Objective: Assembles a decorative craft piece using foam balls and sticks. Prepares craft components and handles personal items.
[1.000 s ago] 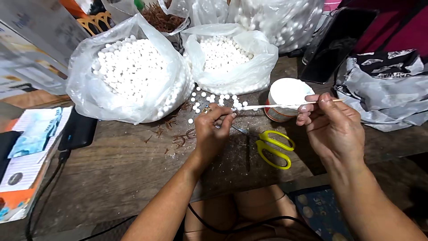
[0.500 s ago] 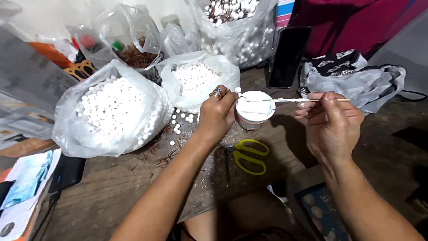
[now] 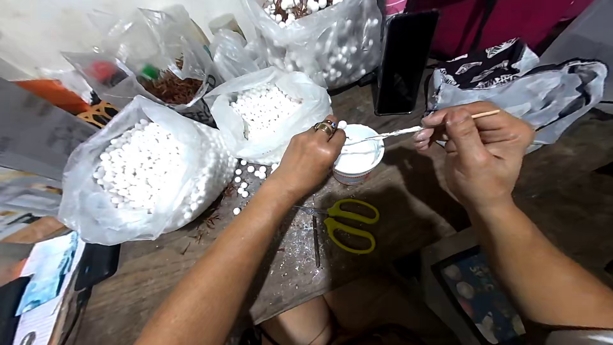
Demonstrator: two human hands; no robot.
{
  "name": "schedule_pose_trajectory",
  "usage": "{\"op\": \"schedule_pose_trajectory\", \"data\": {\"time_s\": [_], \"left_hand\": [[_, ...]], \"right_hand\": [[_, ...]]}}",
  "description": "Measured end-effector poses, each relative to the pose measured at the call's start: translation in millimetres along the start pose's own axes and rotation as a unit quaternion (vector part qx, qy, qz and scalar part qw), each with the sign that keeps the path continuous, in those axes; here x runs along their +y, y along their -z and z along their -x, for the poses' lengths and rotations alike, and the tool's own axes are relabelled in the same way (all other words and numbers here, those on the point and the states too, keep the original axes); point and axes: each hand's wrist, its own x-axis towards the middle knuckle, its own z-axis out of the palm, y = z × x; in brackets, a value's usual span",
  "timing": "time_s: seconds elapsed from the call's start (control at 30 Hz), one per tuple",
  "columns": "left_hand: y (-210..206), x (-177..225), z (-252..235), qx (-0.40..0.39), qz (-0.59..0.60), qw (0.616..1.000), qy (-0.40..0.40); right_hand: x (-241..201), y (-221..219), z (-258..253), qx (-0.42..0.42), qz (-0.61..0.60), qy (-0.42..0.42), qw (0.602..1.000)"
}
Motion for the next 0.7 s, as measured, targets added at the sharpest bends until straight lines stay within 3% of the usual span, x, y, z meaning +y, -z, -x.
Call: {"op": "schedule_pose_trajectory", "data": {"time_s": [0.33,0.7], "left_hand": [[1.6,-0.7,0.1,-0.008,-0.019,1.0,-0.018],[2.4,2.2,-2.7,-0.028,-0.031,0.998,-0.041]], "right_hand": [[7.0,9.6,-2.9,0.0,0.03,-0.008,1.0],[-6.2,3.5,-0.4,-0.017,0.063,0.043,0.997]]}}
